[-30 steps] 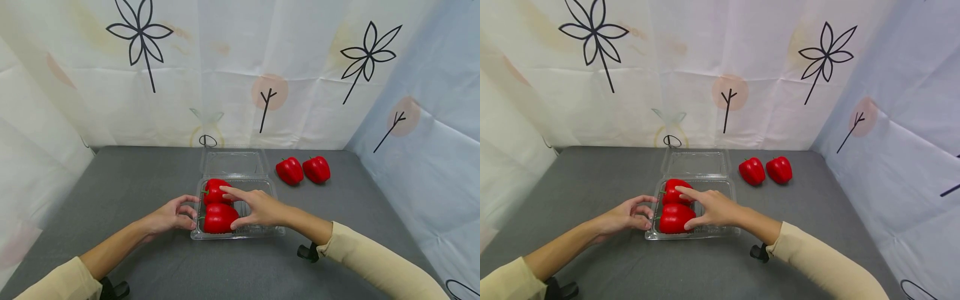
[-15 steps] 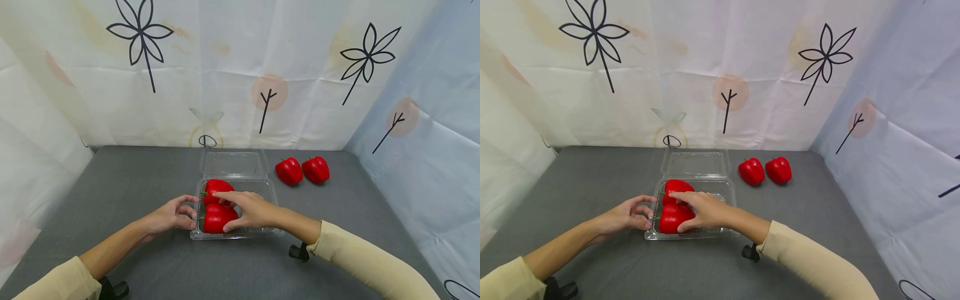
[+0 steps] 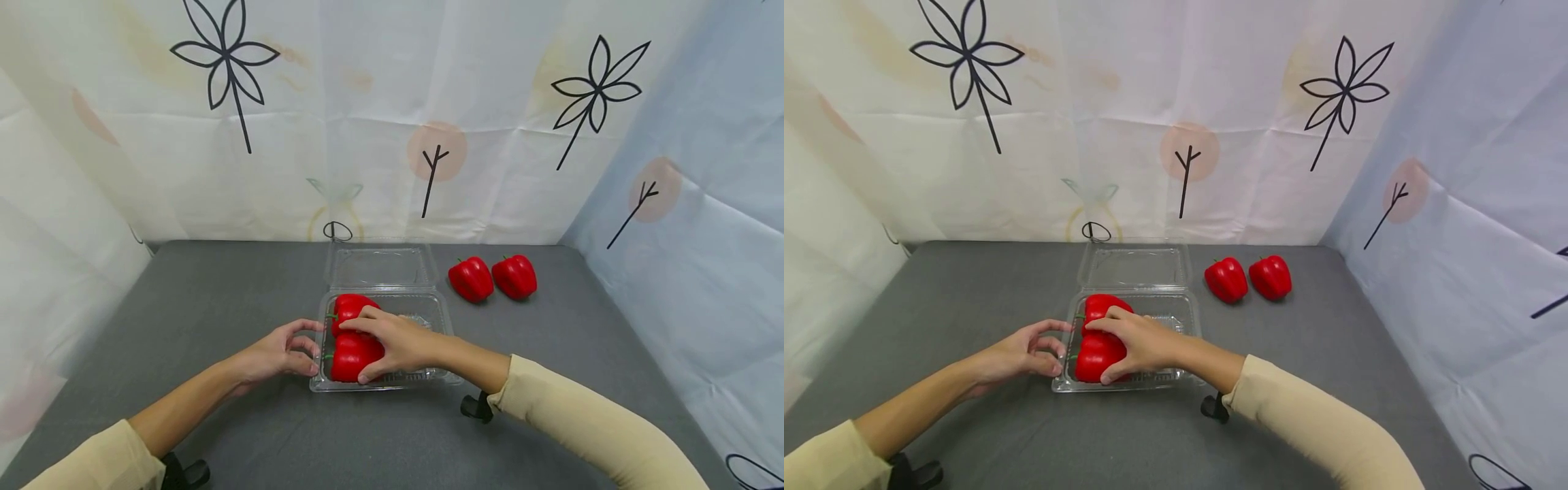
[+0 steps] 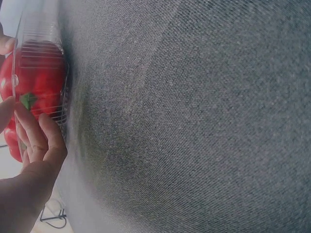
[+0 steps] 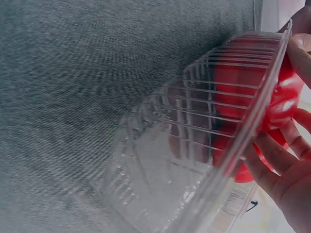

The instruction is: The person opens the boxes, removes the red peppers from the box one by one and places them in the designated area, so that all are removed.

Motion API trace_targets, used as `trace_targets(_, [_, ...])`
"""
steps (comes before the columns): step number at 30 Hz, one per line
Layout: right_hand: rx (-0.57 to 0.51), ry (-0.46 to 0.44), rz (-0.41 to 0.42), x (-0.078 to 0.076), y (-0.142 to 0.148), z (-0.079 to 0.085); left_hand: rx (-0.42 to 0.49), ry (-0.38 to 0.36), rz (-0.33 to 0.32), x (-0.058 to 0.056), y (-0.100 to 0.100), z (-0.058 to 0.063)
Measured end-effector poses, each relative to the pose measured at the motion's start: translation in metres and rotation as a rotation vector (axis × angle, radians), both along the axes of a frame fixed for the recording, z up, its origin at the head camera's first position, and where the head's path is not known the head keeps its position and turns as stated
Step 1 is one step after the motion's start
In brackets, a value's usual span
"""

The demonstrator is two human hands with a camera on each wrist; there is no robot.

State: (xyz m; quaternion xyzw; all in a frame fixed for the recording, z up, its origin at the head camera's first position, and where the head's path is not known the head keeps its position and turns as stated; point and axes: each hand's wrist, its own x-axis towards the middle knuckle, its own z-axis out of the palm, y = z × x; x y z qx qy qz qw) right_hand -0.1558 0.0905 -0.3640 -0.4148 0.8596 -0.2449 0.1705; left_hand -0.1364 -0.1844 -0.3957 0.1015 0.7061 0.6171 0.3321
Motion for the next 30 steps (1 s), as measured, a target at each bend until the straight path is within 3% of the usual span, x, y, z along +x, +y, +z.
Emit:
trace_targets(22, [0.030,0.010,0.024,-0.0049,-0.0015,0.0011,-0.005,-0.005,-0.010,-0.0005,0.0010,0.0021])
trace_targets(30, [-0.007,-0.015,0.026,-0.0046,0.0038,0.0069,-0.010,-0.004,-0.004,-0.0011,0.0011,0.0026])
